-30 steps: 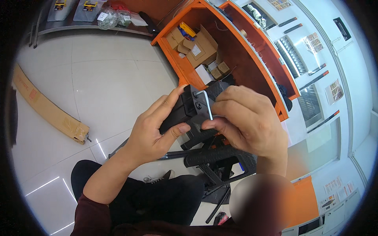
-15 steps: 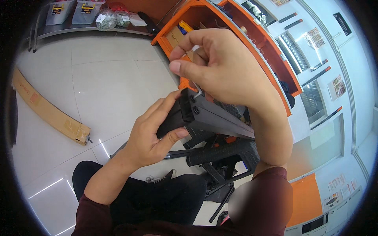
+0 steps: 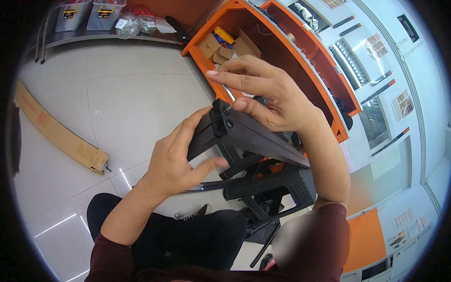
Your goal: The person assembles a black frame by inserting and tightening screws with an Allen key, joining multiple metal segments while seated on the floor.
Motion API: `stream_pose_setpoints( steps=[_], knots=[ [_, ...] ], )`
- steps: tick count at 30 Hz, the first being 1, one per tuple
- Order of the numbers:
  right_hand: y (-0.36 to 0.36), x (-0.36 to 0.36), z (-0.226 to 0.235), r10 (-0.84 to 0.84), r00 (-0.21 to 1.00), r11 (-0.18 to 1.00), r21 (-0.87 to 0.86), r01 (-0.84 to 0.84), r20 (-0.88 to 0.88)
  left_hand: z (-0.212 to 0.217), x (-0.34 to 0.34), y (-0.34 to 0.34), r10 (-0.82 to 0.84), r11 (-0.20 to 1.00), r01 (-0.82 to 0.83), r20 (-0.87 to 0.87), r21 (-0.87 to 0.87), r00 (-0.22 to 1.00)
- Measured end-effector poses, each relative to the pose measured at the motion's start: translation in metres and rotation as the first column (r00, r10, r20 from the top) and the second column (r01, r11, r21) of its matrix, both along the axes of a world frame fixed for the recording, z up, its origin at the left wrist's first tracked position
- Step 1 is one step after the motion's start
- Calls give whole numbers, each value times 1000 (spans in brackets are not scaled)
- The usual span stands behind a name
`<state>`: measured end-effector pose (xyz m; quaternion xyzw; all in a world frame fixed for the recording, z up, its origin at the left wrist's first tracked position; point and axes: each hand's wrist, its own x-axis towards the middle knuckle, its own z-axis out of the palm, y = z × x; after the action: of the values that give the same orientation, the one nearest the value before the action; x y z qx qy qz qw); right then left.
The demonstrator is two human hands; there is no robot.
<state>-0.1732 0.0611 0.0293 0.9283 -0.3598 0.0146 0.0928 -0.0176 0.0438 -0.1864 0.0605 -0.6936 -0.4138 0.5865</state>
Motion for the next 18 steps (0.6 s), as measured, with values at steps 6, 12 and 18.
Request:
stream_pose_setpoints(
  steps=[6, 12, 18],
  knots=[
    [1, -9, -15, 57, 997, 985, -161, -66, -58, -4, -4, -3, -7, 1000, 7, -31, 9, 999],
    [-1, -15, -21, 153, 977, 932, -308, -193, -150, -3, -4, 0, -42, 999, 42, -33, -4, 999],
    [25, 15, -5, -101, 953, 924, -381, -17, -287, -1, -4, -1, 23, 1000, -23, -40, 7, 999]
  ],
)
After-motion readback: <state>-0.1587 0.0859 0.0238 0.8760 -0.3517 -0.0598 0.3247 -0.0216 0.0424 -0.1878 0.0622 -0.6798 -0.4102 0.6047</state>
